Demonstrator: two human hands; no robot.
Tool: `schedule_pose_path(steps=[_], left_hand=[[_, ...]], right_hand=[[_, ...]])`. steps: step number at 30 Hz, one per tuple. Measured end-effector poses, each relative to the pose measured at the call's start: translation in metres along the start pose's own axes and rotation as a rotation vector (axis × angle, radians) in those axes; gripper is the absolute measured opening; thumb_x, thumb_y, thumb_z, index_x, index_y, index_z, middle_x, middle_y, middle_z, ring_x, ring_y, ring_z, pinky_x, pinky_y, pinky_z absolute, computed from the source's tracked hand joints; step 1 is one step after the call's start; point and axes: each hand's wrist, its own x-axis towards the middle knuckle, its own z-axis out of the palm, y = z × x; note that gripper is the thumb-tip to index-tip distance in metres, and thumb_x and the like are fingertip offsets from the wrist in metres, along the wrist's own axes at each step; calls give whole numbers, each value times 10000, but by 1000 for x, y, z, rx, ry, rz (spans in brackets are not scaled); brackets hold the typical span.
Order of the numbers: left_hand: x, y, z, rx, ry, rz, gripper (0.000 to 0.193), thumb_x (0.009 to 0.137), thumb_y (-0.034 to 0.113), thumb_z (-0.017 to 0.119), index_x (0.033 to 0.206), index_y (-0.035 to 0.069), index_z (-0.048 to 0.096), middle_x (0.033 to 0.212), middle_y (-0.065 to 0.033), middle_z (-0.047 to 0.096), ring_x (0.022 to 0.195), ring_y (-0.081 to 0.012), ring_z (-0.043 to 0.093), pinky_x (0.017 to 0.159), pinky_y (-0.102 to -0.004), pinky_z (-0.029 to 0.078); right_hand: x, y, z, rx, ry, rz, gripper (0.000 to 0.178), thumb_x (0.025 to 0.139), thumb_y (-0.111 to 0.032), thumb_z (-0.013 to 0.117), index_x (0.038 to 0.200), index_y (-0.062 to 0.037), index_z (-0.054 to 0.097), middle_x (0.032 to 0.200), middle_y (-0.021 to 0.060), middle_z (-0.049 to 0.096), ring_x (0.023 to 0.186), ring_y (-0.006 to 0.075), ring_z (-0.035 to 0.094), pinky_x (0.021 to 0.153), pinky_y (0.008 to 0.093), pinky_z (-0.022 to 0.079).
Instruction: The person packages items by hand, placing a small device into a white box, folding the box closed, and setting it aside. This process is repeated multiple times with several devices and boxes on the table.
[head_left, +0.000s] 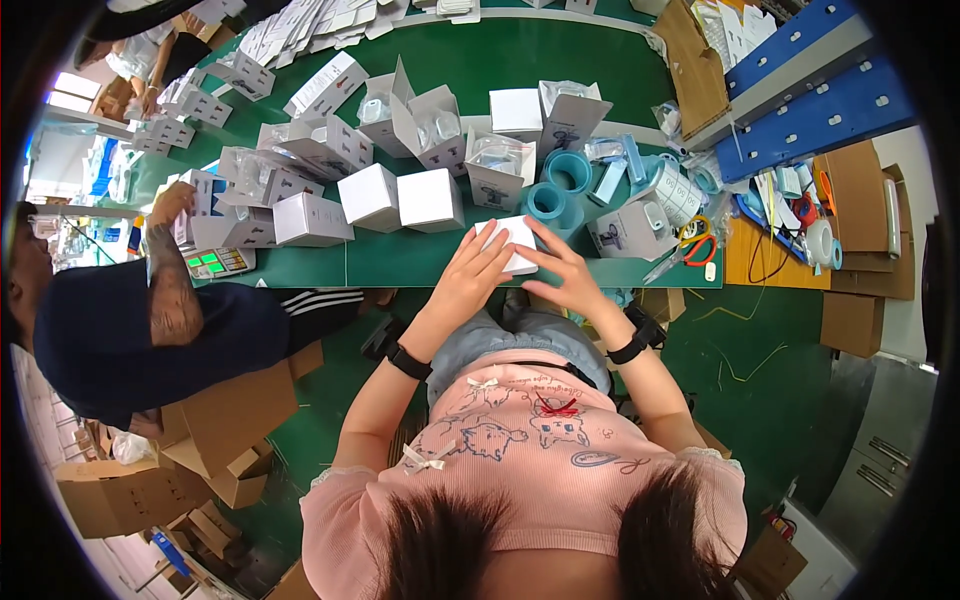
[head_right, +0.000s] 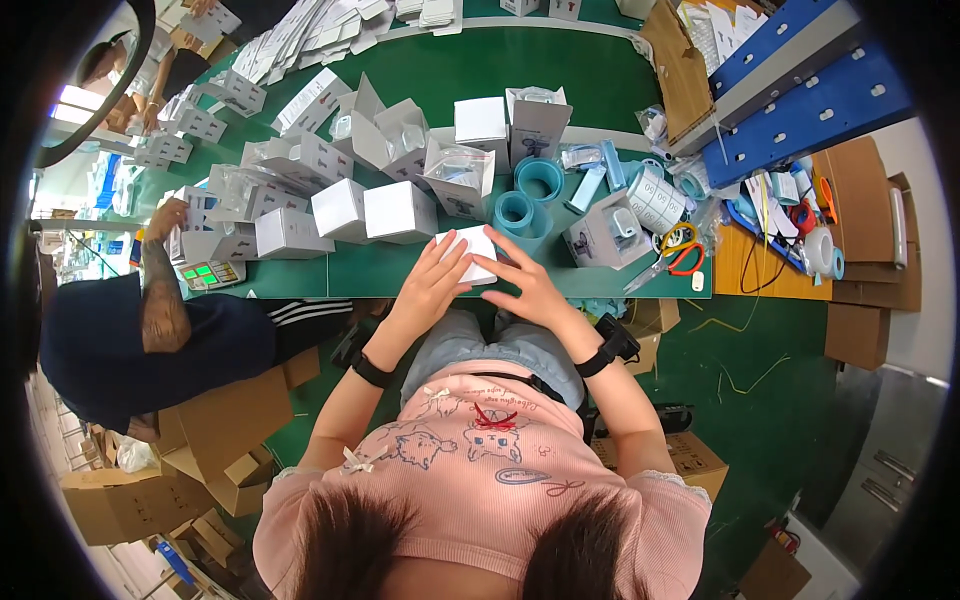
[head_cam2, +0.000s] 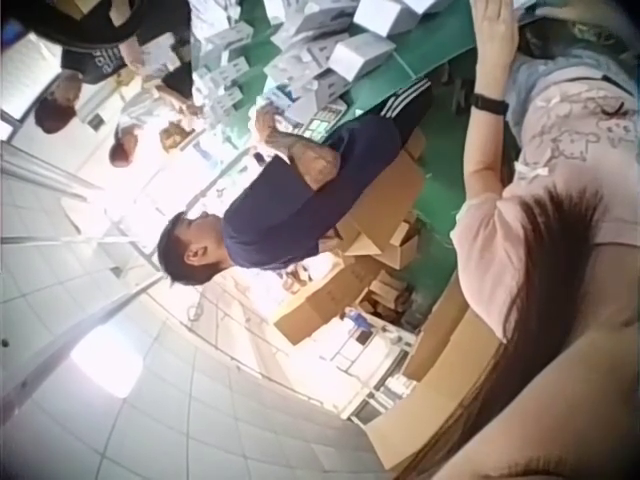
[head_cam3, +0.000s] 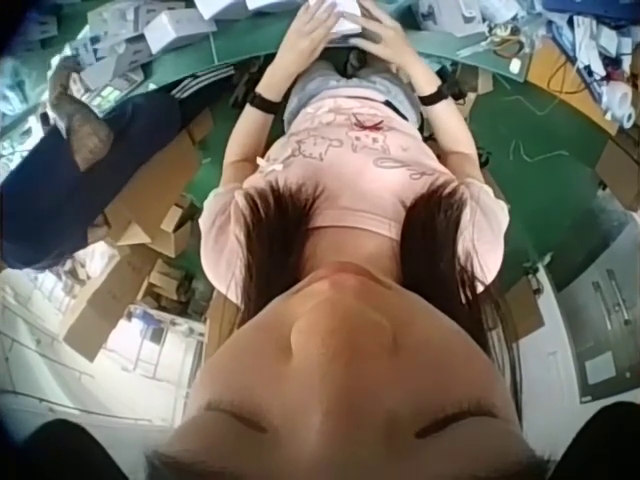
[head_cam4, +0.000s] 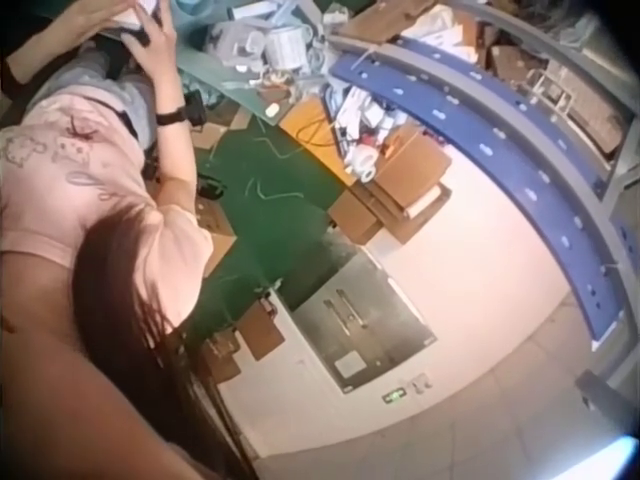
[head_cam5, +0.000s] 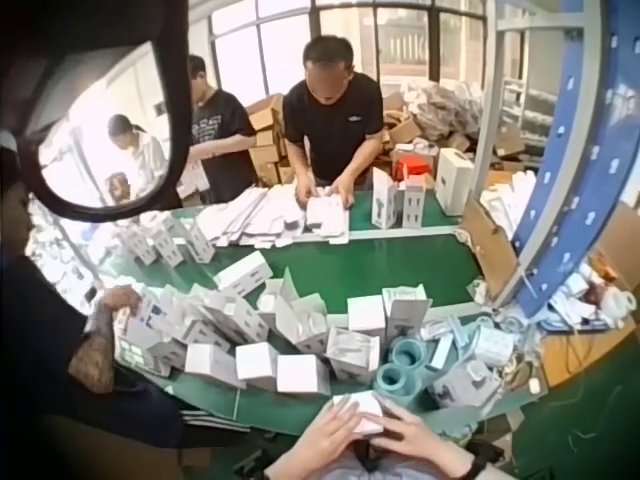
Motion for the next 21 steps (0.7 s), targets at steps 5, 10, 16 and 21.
schedule_pose_path(steps=[5,10,16,21], left_hand=[[-1,0,6,66,70,28,451,737,52,659,1173,29,546,1273,-138,496,1231,-350,416,994,-487,347],[-2,4,12,80,70,22,441,748,37,642,1177,22,542,1282,-144,486,1237,-363,404,992,-497,344],[-9,6,16,13,94,18,449,752,38,642,1184,4,522,1308,-153,455,1240,-397,385,998,-512,332],[-15,-2,27,30,133,64,485,737,28,657,1194,-14,504,1328,-164,429,1247,-408,371,1008,-524,316]], right_hand=[[-3,10,10,37,82,10,338,762,-27,640,1098,-37,603,1324,156,443,1225,313,436,962,373,408],[-9,10,15,60,186,-34,201,771,-3,632,970,-6,606,1285,157,474,1217,326,443,942,372,423],[-7,16,9,-15,154,-169,168,758,1,646,919,4,600,1248,157,503,1205,343,453,929,372,432],[-5,13,2,-145,97,-220,192,738,10,662,918,-3,595,1213,162,523,1193,365,458,921,398,442]])
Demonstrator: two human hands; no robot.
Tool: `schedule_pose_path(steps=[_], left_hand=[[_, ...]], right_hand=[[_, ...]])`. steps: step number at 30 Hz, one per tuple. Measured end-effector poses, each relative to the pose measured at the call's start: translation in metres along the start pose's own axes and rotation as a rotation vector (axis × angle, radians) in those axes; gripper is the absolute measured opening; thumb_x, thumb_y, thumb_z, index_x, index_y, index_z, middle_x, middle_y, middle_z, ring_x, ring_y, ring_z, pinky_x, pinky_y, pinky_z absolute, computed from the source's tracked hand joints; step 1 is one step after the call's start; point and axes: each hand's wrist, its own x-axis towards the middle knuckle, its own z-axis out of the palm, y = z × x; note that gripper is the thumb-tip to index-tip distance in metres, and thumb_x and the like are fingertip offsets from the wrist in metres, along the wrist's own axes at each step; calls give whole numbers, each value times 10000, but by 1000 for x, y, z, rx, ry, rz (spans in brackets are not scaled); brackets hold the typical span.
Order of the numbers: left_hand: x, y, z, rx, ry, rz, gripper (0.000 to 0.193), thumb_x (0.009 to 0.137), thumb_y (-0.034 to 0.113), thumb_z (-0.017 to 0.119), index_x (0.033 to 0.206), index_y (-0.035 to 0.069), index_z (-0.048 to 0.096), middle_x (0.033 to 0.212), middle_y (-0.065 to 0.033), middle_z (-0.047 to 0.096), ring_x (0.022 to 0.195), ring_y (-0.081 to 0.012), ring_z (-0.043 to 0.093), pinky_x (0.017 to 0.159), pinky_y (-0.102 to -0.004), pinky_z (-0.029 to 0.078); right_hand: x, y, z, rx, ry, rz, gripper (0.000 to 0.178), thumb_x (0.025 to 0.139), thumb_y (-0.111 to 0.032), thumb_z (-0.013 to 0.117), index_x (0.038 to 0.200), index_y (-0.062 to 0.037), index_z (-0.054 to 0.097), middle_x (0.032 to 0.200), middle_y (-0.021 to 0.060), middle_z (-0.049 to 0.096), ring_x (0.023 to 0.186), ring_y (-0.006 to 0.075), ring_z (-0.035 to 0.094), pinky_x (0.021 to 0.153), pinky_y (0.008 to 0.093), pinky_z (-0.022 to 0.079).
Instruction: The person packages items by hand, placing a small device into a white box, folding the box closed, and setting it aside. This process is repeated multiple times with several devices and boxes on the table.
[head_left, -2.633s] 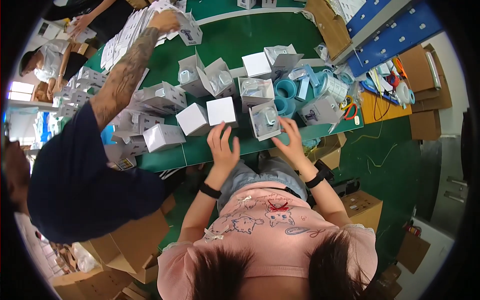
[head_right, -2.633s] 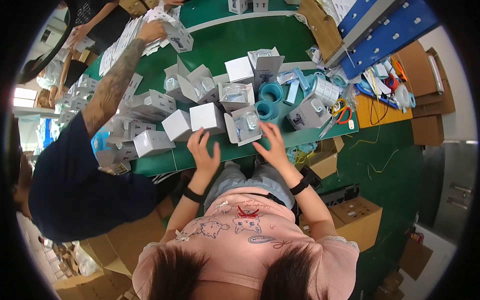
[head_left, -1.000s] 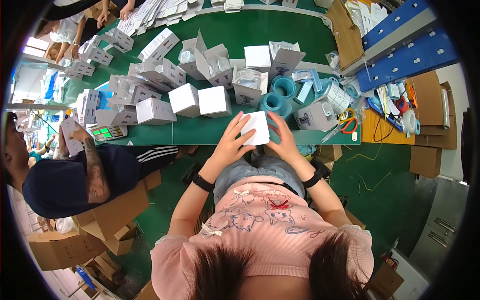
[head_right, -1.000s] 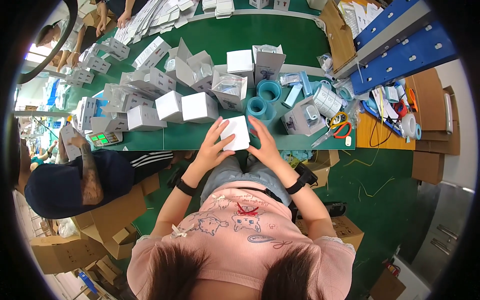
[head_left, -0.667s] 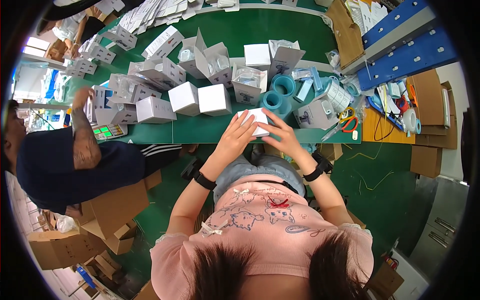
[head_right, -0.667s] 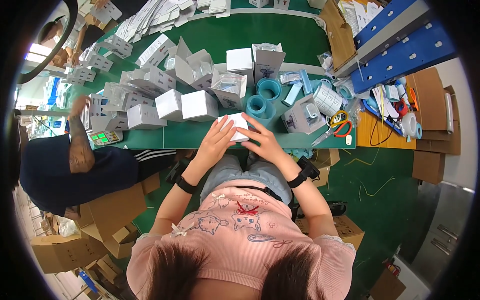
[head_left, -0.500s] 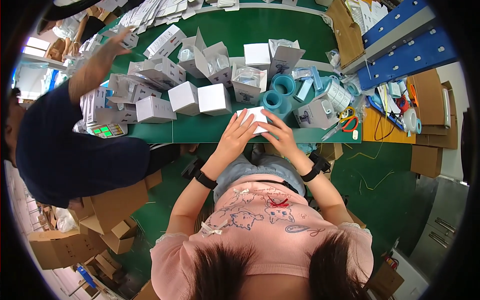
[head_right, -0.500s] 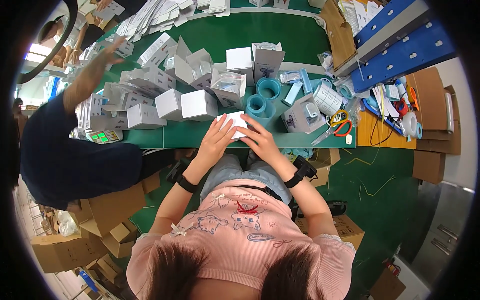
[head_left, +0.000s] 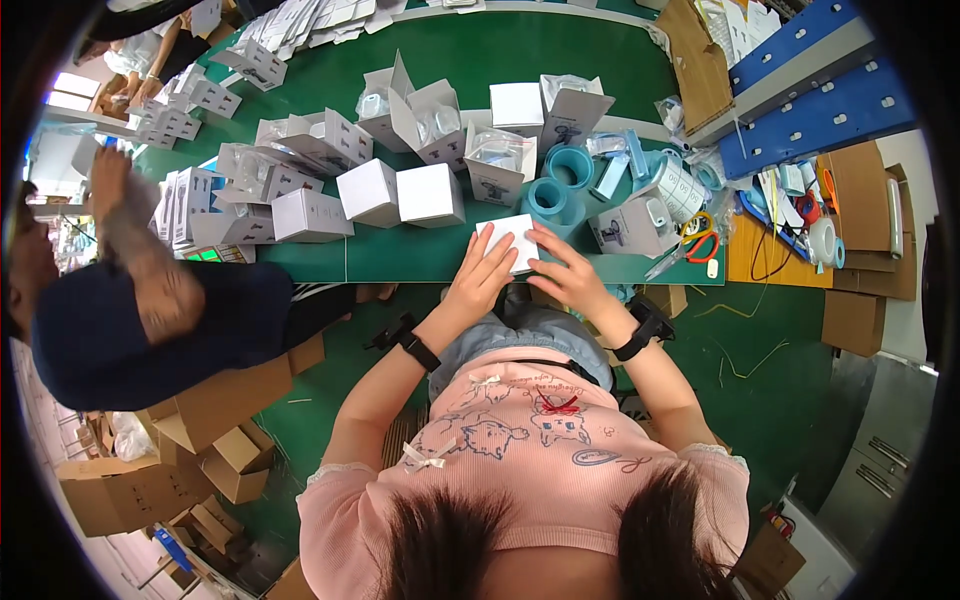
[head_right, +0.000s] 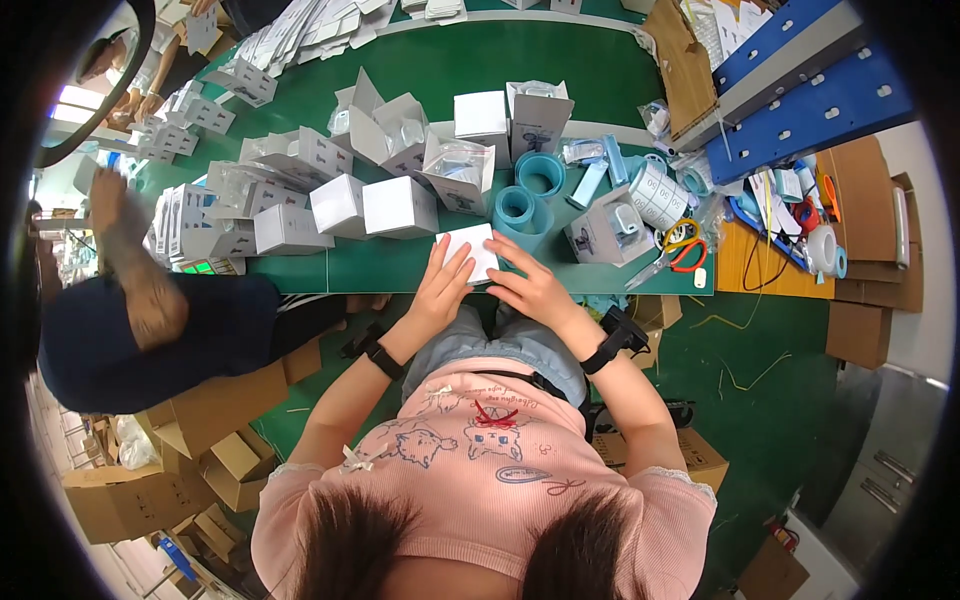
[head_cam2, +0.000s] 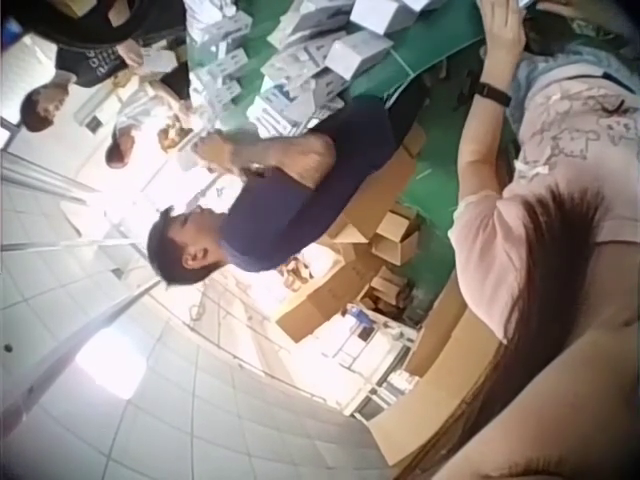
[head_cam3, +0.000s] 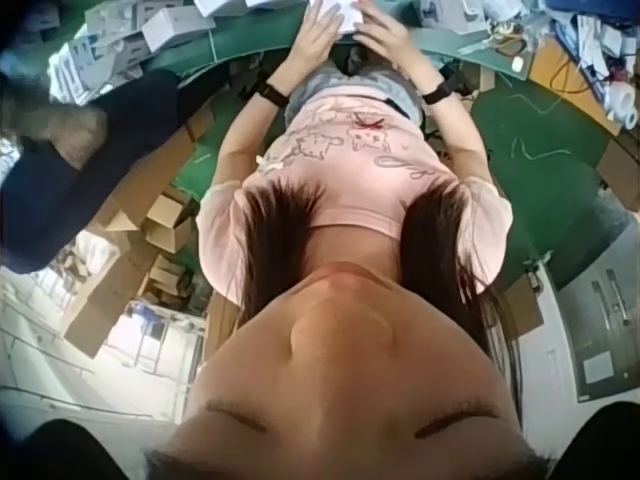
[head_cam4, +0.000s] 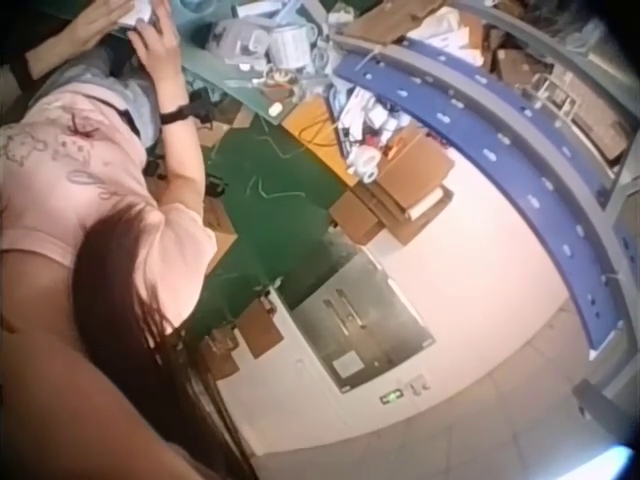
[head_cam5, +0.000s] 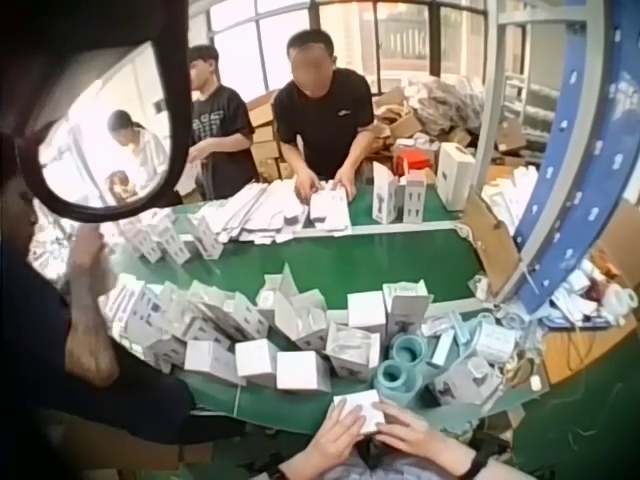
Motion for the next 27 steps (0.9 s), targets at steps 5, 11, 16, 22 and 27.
schedule_pose_path(steps=[5,11,16,22,27], left_hand=[[-2,-5,12,-226,135,-96,387,728,11,660,1093,-28,537,1294,-164,468,1243,-411,377,1015,-528,308],[-12,-13,15,-210,139,27,236,714,11,674,886,-32,519,1205,-154,547,1222,-403,411,1019,-526,304],[-10,-20,11,-76,113,98,211,706,16,680,844,-17,524,1212,-152,542,1204,-396,433,1004,-516,328],[-4,-11,-4,-8,101,22,220,739,29,628,950,11,569,1240,-137,521,1198,-380,443,992,-503,343],[-11,-18,-19,8,3,27,288,750,10,578,1038,18,598,1218,-135,535,1182,-345,468,989,-505,339]], right_hand=[[-6,2,3,-65,4,3,238,709,32,679,925,-12,589,1182,153,535,1186,388,456,926,420,442],[-6,2,6,-96,2,0,215,716,7,657,920,-22,598,1155,134,538,1191,372,451,916,427,439],[-3,-2,9,-87,-9,-8,266,713,6,658,968,-33,592,1191,150,510,1200,370,440,930,425,429],[-25,-2,36,236,266,482,529,731,-27,684,1219,-69,486,1209,170,519,1165,354,477,880,396,453],[-23,7,67,54,81,567,778,732,-29,684,1378,-7,252,1307,228,416,1176,395,438,901,390,434]])
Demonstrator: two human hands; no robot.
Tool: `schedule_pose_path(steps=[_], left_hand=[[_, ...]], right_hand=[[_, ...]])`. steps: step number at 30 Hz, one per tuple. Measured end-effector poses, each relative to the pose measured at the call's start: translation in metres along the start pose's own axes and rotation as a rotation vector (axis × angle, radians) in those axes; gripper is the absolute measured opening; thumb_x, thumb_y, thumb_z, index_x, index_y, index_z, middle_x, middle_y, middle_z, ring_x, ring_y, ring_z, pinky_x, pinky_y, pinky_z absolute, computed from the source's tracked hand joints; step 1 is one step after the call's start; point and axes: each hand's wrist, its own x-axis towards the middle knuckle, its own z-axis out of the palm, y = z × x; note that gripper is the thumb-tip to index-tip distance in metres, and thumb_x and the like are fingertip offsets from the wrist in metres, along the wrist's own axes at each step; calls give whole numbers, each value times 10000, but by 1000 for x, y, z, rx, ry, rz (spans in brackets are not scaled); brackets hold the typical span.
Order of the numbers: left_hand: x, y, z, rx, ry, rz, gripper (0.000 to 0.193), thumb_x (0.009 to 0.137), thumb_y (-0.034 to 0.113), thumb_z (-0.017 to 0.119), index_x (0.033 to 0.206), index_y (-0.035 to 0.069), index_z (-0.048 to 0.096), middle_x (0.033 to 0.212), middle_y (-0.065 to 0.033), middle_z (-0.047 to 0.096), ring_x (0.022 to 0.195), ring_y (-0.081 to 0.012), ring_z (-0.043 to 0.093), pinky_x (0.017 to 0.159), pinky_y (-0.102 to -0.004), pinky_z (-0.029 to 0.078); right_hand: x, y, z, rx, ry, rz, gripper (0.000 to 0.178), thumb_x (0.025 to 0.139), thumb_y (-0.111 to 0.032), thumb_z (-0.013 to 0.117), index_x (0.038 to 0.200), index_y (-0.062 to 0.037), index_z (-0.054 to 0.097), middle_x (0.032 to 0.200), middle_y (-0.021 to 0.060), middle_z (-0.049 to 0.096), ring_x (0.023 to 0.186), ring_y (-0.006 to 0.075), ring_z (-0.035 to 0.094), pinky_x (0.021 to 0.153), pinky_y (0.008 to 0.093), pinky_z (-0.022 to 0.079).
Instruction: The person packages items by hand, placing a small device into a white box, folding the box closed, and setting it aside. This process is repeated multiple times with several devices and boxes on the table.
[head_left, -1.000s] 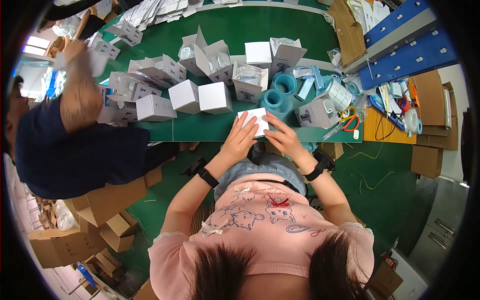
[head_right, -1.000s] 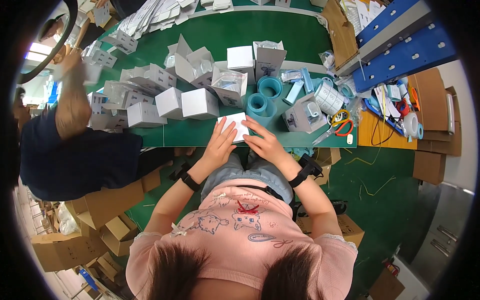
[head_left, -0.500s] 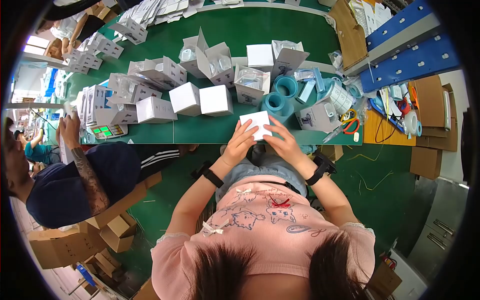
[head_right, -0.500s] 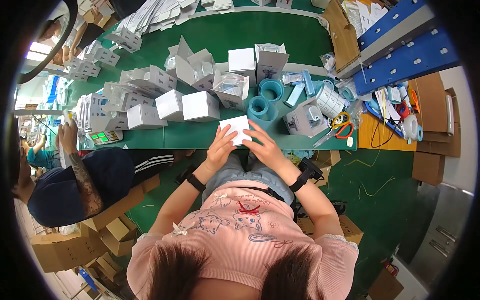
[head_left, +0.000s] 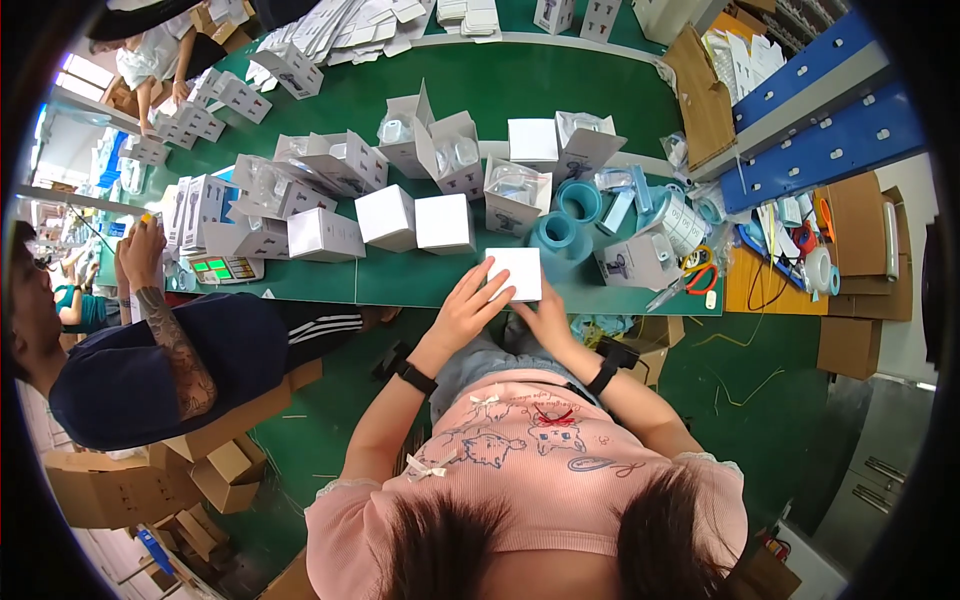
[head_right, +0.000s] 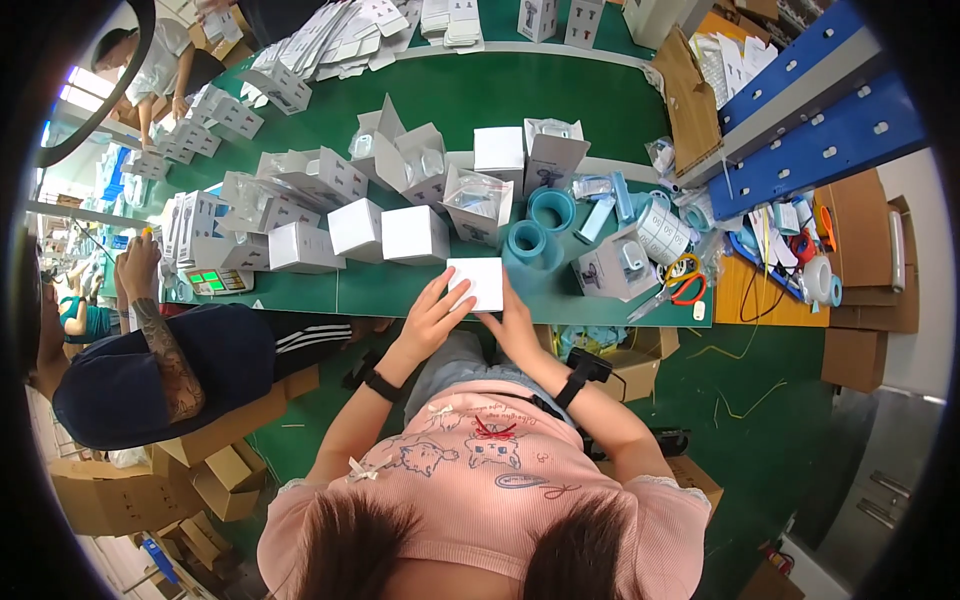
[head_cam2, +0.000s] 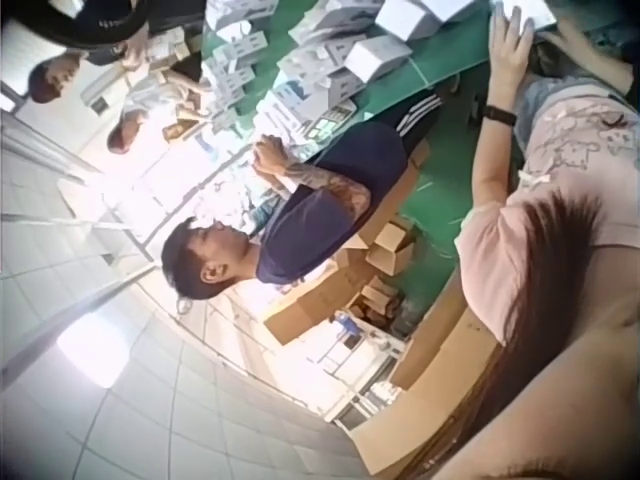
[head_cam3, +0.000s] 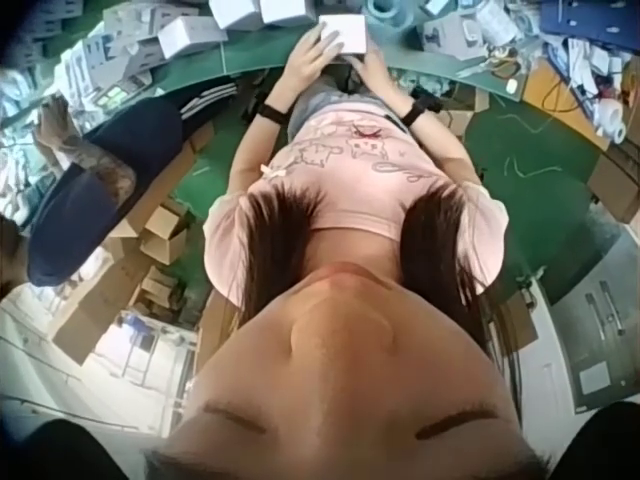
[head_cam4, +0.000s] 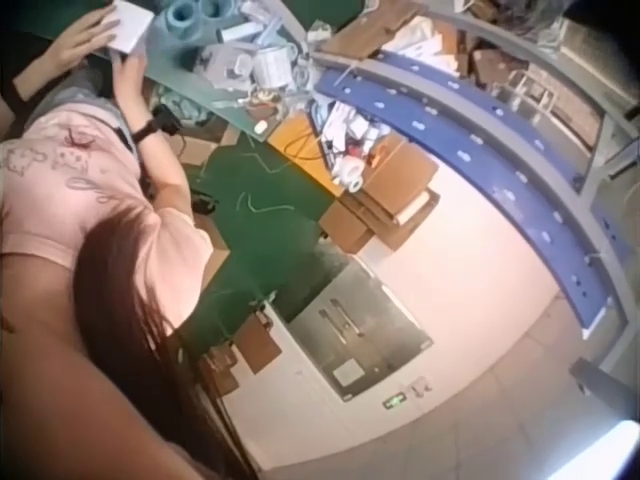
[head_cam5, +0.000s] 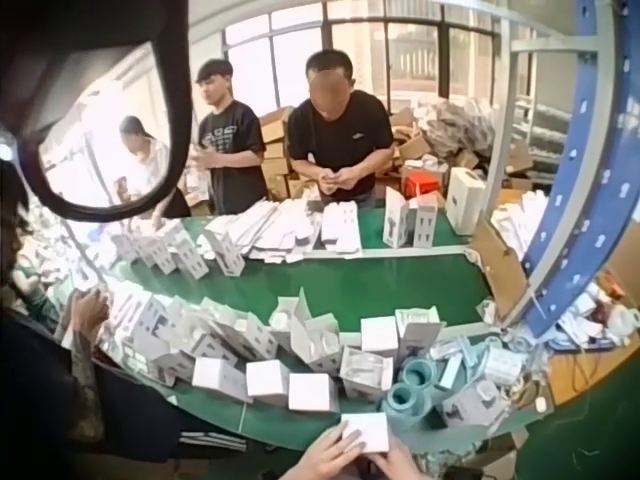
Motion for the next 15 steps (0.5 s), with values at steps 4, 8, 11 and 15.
schedule_pose_path(steps=[4,8,11,15], left_hand=[[-4,0,-23,56,-52,7,319,757,12,568,1074,28,595,1211,-116,543,1174,-292,486,985,-504,342],[-18,-5,-40,157,-29,-44,310,766,3,559,1072,26,599,1176,-98,569,1153,-269,509,985,-505,343],[-37,-18,-54,214,33,-112,288,772,-12,551,1053,16,609,1132,-93,596,1129,-269,529,990,-508,336],[-63,-34,-72,318,119,-228,259,786,-21,554,1033,22,620,1110,-91,611,1108,-265,546,1008,-507,313]], right_hand=[[9,-14,21,102,-137,95,756,733,-20,673,1365,25,259,1297,243,425,1170,391,440,905,382,426],[16,-25,43,112,-166,25,733,731,-39,677,1353,17,294,1271,242,456,1175,391,433,914,392,417],[26,-39,46,-21,-152,-269,574,751,-79,670,1268,-13,427,1181,206,523,1071,373,515,839,376,442],[50,-77,-15,-178,261,-487,460,775,-81,642,1204,-28,484,980,129,543,836,259,522,721,326,438]])
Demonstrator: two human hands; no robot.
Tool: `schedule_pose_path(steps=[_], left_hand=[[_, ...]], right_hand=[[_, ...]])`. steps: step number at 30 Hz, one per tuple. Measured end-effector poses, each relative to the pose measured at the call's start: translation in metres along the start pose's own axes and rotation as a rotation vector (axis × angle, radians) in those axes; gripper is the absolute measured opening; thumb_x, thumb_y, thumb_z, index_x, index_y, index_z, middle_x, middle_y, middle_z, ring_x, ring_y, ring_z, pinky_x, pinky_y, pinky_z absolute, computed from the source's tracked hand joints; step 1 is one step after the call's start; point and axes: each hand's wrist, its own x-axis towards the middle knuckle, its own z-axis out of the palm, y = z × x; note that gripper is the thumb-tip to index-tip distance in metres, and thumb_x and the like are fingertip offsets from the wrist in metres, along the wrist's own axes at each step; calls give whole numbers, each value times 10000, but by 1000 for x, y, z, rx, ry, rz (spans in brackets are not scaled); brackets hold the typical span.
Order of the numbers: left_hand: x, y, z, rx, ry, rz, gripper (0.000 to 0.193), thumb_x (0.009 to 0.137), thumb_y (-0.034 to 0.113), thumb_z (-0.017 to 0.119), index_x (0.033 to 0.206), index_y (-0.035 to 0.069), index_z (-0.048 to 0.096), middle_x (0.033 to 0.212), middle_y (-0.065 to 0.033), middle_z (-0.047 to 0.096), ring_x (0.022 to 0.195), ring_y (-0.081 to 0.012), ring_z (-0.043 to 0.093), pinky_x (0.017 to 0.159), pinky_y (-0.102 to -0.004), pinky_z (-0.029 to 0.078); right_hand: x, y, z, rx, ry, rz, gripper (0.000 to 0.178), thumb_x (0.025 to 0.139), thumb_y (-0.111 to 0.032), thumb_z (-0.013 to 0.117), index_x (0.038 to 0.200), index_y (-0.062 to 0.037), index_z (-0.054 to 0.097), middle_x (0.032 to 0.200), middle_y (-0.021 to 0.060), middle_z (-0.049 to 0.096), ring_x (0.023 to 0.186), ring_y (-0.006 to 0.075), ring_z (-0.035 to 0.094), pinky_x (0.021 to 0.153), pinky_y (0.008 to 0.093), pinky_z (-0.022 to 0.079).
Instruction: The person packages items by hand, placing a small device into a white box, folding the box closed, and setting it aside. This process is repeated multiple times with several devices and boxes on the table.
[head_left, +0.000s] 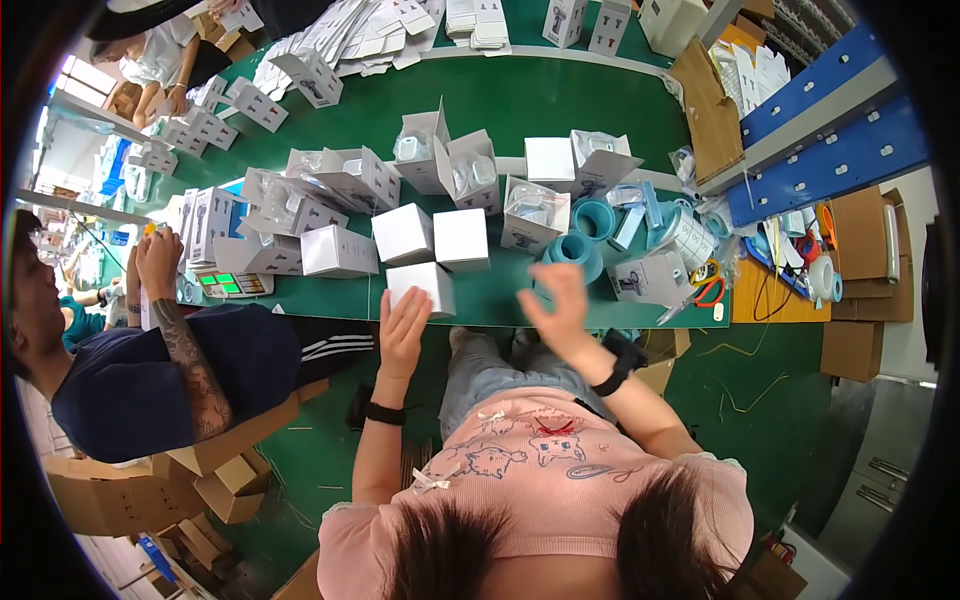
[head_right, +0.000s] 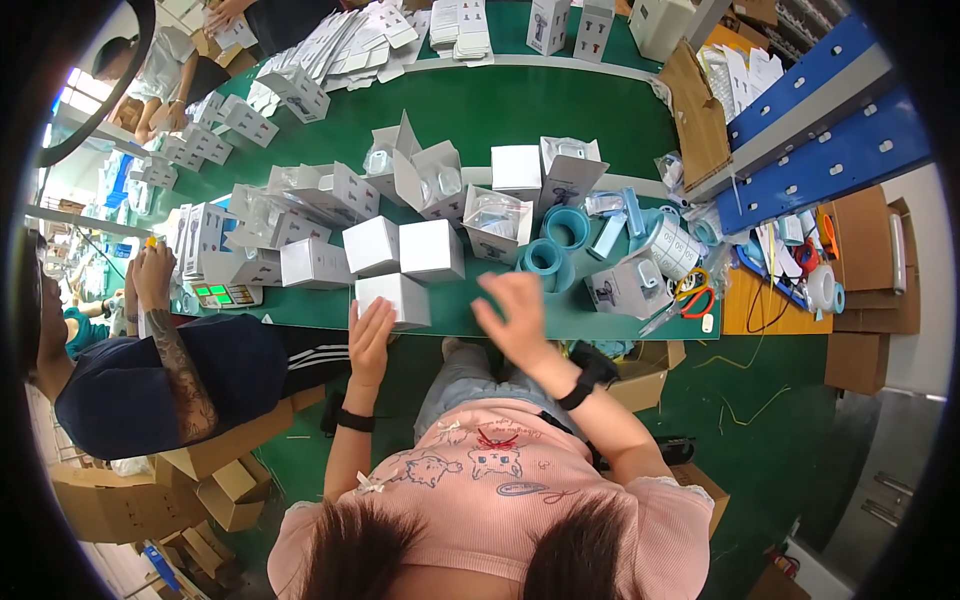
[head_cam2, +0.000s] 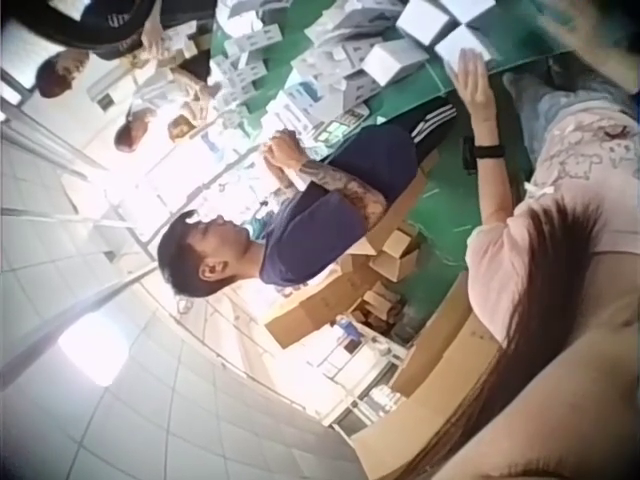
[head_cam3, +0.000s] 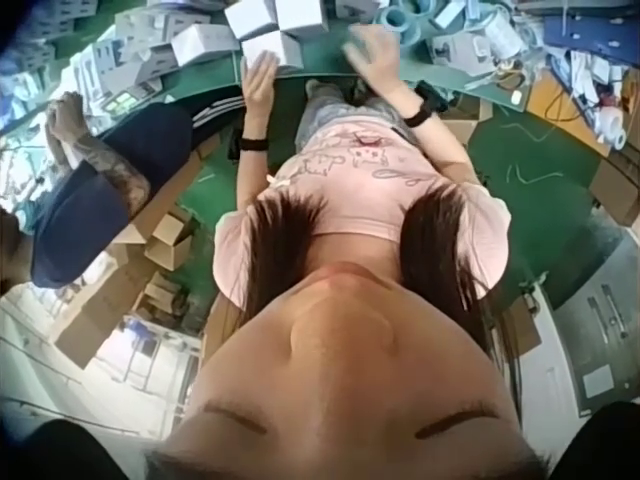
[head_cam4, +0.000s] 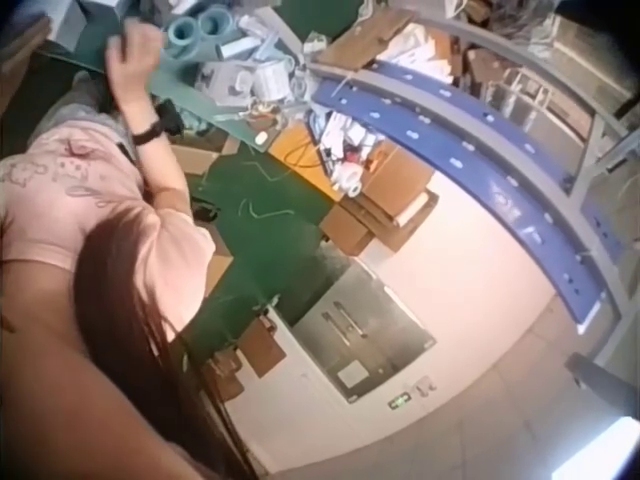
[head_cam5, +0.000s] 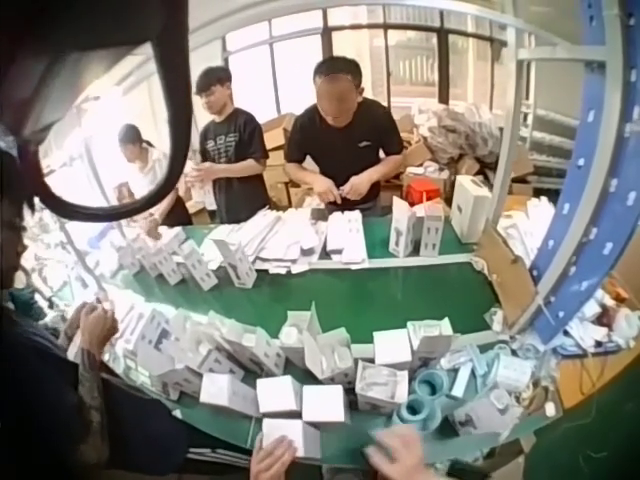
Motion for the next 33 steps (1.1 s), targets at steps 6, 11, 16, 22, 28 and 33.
schedule_pose_path(steps=[6,11,16,22,28,33], left_hand=[[4,-6,-9,139,4,22,258,768,9,608,1025,32,608,1115,-83,606,1105,-265,538,1005,-499,313],[12,15,-7,156,24,-63,311,739,43,645,1041,38,573,1182,-115,549,1088,-305,513,974,-471,344],[11,47,21,17,175,-160,388,720,14,646,1089,31,530,1219,-174,493,1103,-332,483,950,-422,374],[59,110,65,-699,138,-439,606,714,-21,645,1254,-17,369,1253,-206,447,1168,-372,441,960,-383,380],[49,105,90,-713,37,-520,615,710,-27,642,1265,-8,377,1290,-185,435,1182,-316,455,952,-349,391],[42,75,88,-871,-85,-488,519,725,-51,612,1216,-1,453,1245,-165,490,1169,-285,477,943,-336,400]], right_hand=[[51,72,-17,46,233,444,404,813,-85,585,1202,-25,494,873,63,544,704,135,496,578,260,404],[56,92,-9,38,-187,687,473,794,-61,582,1242,-6,441,864,120,588,669,179,580,567,289,446],[30,60,2,621,3,955,441,811,-9,547,1236,-34,434,886,67,605,734,151,591,609,262,485],[-1,-8,4,856,243,1075,389,838,-20,550,1209,-25,434,923,84,610,834,169,603,657,262,499],[-36,4,-19,749,-171,934,333,845,-33,567,1166,-27,479,929,92,602,909,131,574,683,258,486],[-24,19,-46,480,-88,842,287,840,-45,571,1125,-33,538,1026,85,610,914,103,562,689,236,460]])
